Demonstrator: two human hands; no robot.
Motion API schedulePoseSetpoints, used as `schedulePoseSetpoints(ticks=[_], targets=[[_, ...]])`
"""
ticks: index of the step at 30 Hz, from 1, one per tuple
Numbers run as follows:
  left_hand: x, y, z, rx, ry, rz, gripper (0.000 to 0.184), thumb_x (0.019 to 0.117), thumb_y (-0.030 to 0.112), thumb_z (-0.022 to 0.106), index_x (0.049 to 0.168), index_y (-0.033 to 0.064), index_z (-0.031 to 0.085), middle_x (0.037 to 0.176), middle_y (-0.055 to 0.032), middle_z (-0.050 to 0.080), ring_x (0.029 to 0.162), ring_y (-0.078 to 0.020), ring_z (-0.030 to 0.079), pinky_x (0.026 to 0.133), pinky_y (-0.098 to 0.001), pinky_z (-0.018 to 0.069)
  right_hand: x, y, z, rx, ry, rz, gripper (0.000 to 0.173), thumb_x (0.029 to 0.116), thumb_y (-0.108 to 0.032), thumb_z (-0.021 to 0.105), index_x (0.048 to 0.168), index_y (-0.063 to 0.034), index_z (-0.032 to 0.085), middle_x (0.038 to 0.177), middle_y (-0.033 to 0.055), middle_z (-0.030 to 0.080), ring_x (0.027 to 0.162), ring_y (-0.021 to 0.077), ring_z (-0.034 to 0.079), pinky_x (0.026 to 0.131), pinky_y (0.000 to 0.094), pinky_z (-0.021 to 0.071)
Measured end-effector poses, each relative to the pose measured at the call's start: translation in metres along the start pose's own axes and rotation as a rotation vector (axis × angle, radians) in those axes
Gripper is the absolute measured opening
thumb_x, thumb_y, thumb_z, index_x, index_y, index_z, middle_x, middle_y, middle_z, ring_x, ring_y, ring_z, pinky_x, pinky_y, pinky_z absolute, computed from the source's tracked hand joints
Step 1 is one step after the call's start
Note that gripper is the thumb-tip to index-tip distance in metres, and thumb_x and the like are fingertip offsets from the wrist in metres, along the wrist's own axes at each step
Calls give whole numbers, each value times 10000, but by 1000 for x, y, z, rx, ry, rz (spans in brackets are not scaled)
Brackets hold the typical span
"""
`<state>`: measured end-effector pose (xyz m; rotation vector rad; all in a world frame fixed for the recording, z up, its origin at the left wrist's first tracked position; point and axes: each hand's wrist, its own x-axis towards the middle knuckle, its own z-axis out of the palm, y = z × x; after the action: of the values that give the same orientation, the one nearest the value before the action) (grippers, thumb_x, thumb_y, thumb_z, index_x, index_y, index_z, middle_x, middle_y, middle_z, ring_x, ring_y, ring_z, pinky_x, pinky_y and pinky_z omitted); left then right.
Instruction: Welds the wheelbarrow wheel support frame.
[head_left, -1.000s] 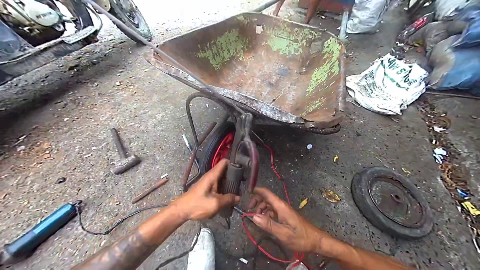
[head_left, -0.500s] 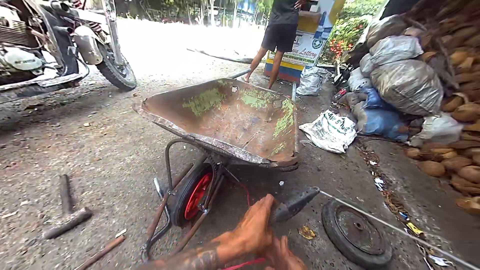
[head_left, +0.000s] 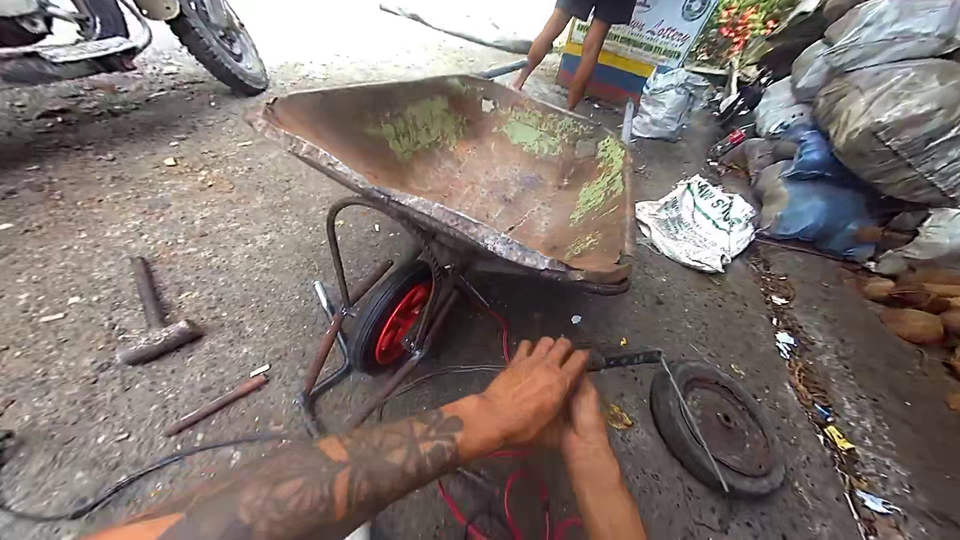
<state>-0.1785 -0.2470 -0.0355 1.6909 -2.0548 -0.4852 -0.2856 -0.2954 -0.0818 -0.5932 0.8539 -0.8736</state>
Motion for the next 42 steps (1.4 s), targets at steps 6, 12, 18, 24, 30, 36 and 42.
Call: schedulePoseSetpoints(ticks=[6, 12, 18, 24, 30, 36, 42], targets=[[-124, -39, 10, 112, 31, -294, 439, 938, 299, 650, 1321, 92, 596, 1235, -153, 641, 1171, -369, 605, 943, -548, 498, 47, 30, -23, 199, -122, -97, 346, 1091, -278, 296, 964, -132, 583, 818, 22, 680, 821, 194, 713, 846, 424, 610], [-191, -69, -4, 91, -145, -709, 406, 1032, 390, 558, 1243, 53, 642, 1159, -187, 667, 1096, -397, 646, 906, -593, 507, 93, 34, -33, 237, 50, -120, 413, 1084, -298, 293, 751, -176, 507, 571, -52, 522, 486, 80, 544, 506, 228, 508], [-179, -92, 15, -23, -531, -1036, 440, 1068, 432, 471, 1231, 49, 613, 1141, -212, 662, 1051, -417, 667, 848, -627, 528, 95, 24, -92, 193, -83, -152, 533, 1120, -322, 297, 672, -161, 538, 511, -58, 491, 442, 67, 502, 484, 216, 473], [-158, -102, 72, -98, -351, -1017, 426, 1056, 392, 495, 1255, 36, 616, 1230, -224, 646, 1141, -429, 643, 908, -623, 521, 70, -12, -156, 137, -247, -218, 308, 1021, -219, 515, 758, -155, 663, 616, -53, 597, 544, 62, 593, 549, 214, 528], [-131, -91, 103, -82, -18, -892, 436, 1051, 406, 483, 1203, 38, 663, 1153, -186, 683, 1138, -366, 648, 963, -537, 504, 35, -36, -193, -58, -257, 78, 137, 791, -168, 810, 910, -192, 747, 882, 21, 701, 753, 144, 694, 669, 341, 612], [-148, -88, 100, 183, 370, -807, 369, 1009, 346, 527, 1108, 35, 698, 1027, -170, 693, 1003, -371, 670, 849, -516, 513, -6, -16, -170, -891, 145, -130, 578, 835, 38, 542, 1357, -11, 300, 896, 23, 549, 520, 81, 566, 465, 265, 542], [-172, -131, 55, 19, 203, -1038, 461, 1071, 393, 465, 1215, -4, 650, 1166, -232, 662, 1127, -408, 641, 969, -588, 490, -19, 6, -159, -996, 72, -156, 490, 918, -53, 640, 1337, 5, 393, 730, 18, 581, 467, 106, 584, 440, 281, 559]])
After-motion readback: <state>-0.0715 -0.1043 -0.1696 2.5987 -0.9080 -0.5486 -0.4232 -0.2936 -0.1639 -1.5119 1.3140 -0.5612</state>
